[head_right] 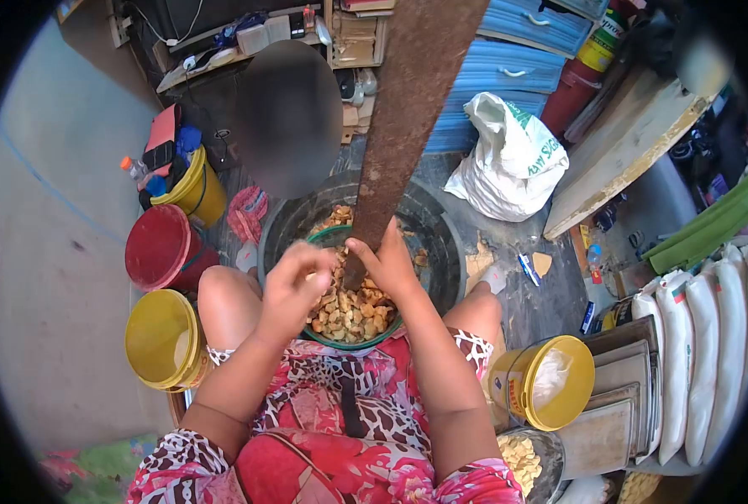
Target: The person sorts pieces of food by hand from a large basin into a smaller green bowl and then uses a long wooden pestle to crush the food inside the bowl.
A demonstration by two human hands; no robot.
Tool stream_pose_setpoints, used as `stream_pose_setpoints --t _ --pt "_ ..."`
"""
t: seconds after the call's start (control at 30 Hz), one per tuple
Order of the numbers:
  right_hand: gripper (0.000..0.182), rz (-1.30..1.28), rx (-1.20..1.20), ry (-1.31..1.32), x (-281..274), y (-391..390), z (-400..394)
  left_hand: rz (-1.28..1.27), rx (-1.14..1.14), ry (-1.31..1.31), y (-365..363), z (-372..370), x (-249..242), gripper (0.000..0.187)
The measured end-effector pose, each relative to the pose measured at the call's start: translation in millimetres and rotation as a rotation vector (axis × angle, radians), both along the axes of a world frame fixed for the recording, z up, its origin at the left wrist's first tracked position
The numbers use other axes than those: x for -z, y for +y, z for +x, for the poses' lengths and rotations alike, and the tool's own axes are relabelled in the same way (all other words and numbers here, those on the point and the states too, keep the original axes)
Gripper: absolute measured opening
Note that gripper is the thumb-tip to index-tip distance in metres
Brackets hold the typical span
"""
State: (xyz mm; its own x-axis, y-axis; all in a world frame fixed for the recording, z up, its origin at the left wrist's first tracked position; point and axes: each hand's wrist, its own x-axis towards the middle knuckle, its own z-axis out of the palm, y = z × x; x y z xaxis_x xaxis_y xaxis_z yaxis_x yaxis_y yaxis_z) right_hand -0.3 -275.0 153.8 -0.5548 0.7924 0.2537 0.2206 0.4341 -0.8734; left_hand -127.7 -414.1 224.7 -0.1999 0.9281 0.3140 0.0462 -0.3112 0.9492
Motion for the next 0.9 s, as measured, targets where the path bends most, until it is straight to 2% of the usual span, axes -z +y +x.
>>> stream_pose_setpoints --t 0.07,0.1,0.17,0.23,0.27,0.33,0.37,0.4,0.43,0.47,0.5,0.53,0.57,0.63,0.7,0.77,0.8,0.83,0.87,0.9 --pt "0.065 0.048 0.056 0.048 9 0 0 0.259 0.304 0.091 -35 8 -41 0.027" --pt "0.064 -0.009 0.027 0.066 17 4 0 0.37 0.458 -0.012 -46 12 -70 0.027" --pt "0.064 -0.061 0.008 0.073 14 2 1 0.389 0.784 -0.333 -62 29 -94 0.027" --pt "0.064 -0.078 -0.004 0.02 8 -1 2 0.673 0.834 -0.451 -62 55 -89 0.045" --pt "0.064 -0.07 -0.009 -0.02 8 -1 3 0.665 0.831 -0.463 -61 64 -91 0.045" --pt "0.066 -0.045 -0.008 -0.018 17 0 6 0.808 0.729 -0.641 -61 75 -99 0.046" --pt "0.069 -0.009 -0.014 -0.009 13 -1 4 0.804 0.732 -0.644 -66 73 -102 0.046" --pt "0.069 -0.011 -0.011 -0.01 8 -3 1 0.687 0.752 -0.722 -72 69 -103 0.04" --pt "0.067 0.103 0.121 0.251 3 -6 -4 0.569 0.77 -0.796 -77 67 -106 0.035" --pt "0.065 0.212 0.249 0.515 -6 -10 -10 0.567 0.766 -0.795 -85 77 -112 0.035" --pt "0.065 0.21 0.247 0.519 -12 -10 -13 0.531 0.322 -0.808 -94 94 -122 0.027" --pt "0.073 0.266 0.257 0.585 -21 -6 -14 0.486 -0.111 -0.794 -98 103 -127 0.02" --pt "0.08 0.329 0.27 0.652 -28 -4 -15 0.494 -0.097 -0.788 -90 97 -126 0.02" --pt "0.084 0.371 0.348 0.673 -37 -3 -17 0.934 0.234 -0.504 -63 75 -119 0.008" --pt "0.083 0.338 0.221 0.674 -65 -8 -9 0.95 0.242 -0.437 -64 68 -117 0.003" --pt "0.079 0.516 0.406 0.659 -120 -8 -14 0.961 0.257 -0.376 -63 57 -114 0.006" --pt "0.074 0.695 0.497 0.547 -154 -4 -10 0.895 0.173 -0.272 -57 45 -111 0.009" --pt "0.061 0.638 0.589 0.447 -175 12 7 0.828 0.088 -0.168 -49 31 -107 0.013" --pt "0.051 0.846 0.712 0.386 -220 12 7 0.76 -0.001 -0.062 -39 17 -103 0.018" --pt "0.05 0.962 0.744 0.322 -258 15 13 0.69 -0.089 0.044 -29 3 -98 0.023"
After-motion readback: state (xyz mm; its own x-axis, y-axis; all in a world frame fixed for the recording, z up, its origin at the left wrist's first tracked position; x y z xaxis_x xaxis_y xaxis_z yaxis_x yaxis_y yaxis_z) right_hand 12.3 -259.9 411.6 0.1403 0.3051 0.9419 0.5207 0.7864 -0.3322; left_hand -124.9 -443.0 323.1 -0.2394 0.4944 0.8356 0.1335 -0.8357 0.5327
